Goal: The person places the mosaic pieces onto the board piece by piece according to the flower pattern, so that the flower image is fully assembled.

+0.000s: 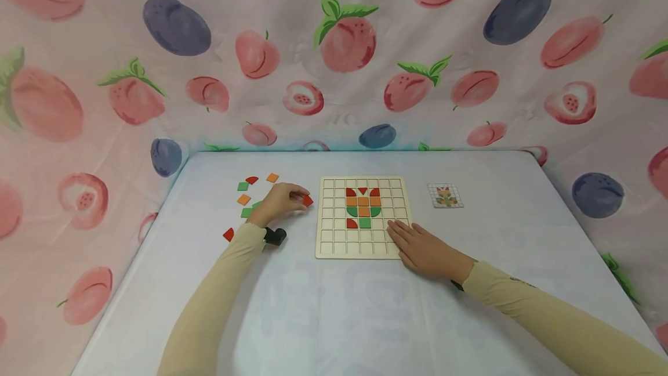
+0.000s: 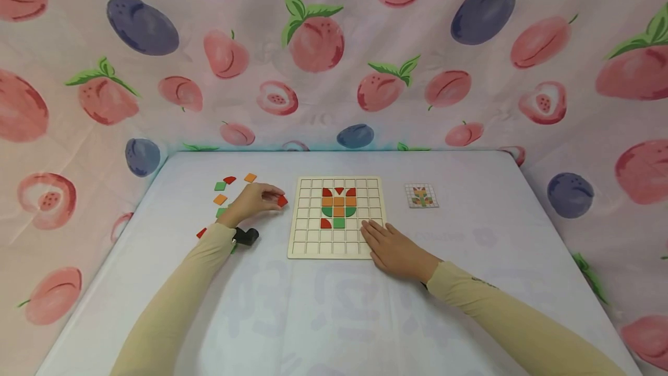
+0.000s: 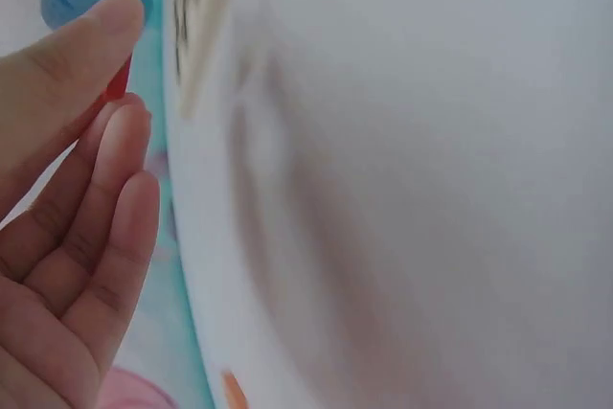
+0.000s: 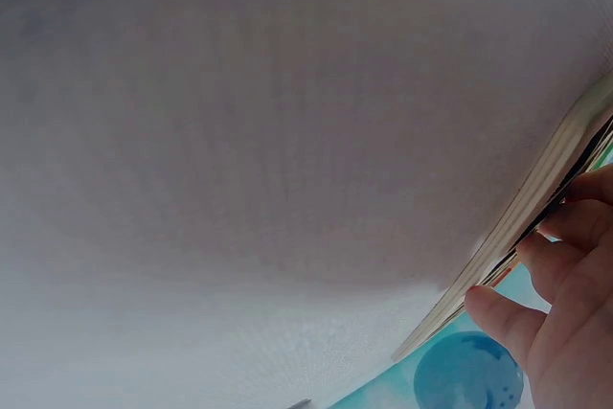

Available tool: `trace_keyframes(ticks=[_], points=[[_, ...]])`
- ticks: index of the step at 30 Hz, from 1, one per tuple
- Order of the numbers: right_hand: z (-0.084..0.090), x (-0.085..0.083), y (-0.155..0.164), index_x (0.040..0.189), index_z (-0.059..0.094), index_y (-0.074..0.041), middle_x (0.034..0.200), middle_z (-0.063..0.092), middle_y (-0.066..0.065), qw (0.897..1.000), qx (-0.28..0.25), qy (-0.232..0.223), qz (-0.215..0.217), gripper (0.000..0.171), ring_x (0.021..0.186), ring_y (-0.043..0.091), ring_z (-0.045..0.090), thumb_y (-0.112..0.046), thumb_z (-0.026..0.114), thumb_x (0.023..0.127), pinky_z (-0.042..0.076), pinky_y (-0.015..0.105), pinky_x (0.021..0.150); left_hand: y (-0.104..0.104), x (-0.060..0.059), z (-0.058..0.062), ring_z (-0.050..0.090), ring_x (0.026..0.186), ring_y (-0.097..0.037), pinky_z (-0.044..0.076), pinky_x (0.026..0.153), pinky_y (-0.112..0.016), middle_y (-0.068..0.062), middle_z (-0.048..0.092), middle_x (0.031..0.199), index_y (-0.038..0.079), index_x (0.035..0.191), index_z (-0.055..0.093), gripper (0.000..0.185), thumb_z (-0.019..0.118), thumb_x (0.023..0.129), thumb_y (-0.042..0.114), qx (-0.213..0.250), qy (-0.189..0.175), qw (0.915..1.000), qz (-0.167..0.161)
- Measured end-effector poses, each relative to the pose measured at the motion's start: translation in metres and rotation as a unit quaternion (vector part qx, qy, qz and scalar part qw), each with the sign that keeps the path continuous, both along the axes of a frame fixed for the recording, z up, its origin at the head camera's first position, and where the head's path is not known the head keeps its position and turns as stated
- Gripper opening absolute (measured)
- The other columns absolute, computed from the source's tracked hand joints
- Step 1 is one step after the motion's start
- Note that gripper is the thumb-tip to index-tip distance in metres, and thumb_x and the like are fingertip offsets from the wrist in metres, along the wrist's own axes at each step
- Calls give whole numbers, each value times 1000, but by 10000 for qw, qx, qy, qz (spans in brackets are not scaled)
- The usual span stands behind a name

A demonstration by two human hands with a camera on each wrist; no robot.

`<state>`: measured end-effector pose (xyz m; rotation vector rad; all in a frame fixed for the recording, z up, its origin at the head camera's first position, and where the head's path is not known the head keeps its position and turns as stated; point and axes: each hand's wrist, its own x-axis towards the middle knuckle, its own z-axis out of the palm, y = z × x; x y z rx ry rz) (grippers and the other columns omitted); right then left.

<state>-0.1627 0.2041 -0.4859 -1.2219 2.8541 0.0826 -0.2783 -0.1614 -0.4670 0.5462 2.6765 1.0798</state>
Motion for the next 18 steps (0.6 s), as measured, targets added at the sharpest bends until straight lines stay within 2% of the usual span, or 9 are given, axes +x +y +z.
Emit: trace_keyframes(ticks=[6, 12, 18], points=[[-1, 0, 0, 144, 34, 1, 150, 34, 16, 10000, -11, -8, -2, 53, 138, 31, 35, -26, 42, 98, 35, 51, 106, 27, 7, 5, 62, 88, -17, 53, 83, -30, -8, 69, 99, 3, 110, 68, 39, 79, 74, 12, 119, -150, 9998, -72], [-2, 0, 1, 144, 33, 1, 150, 34, 16, 10000, -12, -23, -18, 53, 139, 30, 34, -26, 41, 98, 35, 51, 107, 56, 14, 6, 63, 86, -14, 53, 80, -26, -8, 70, 101, 2, 109, 69, 39, 79, 74, 13, 176, 8, 9989, -443], [1, 0, 0, 143, 34, 2, 150, 35, 16, 10000, -55, 13, 12, 53, 138, 31, 35, -25, 42, 98, 36, 51, 106, 82, 21, 8, 64, 87, -14, 53, 79, -23, -8, 70, 101, 3, 110, 68, 37, 77, 76, 12, 127, -77, 9967, -800]])
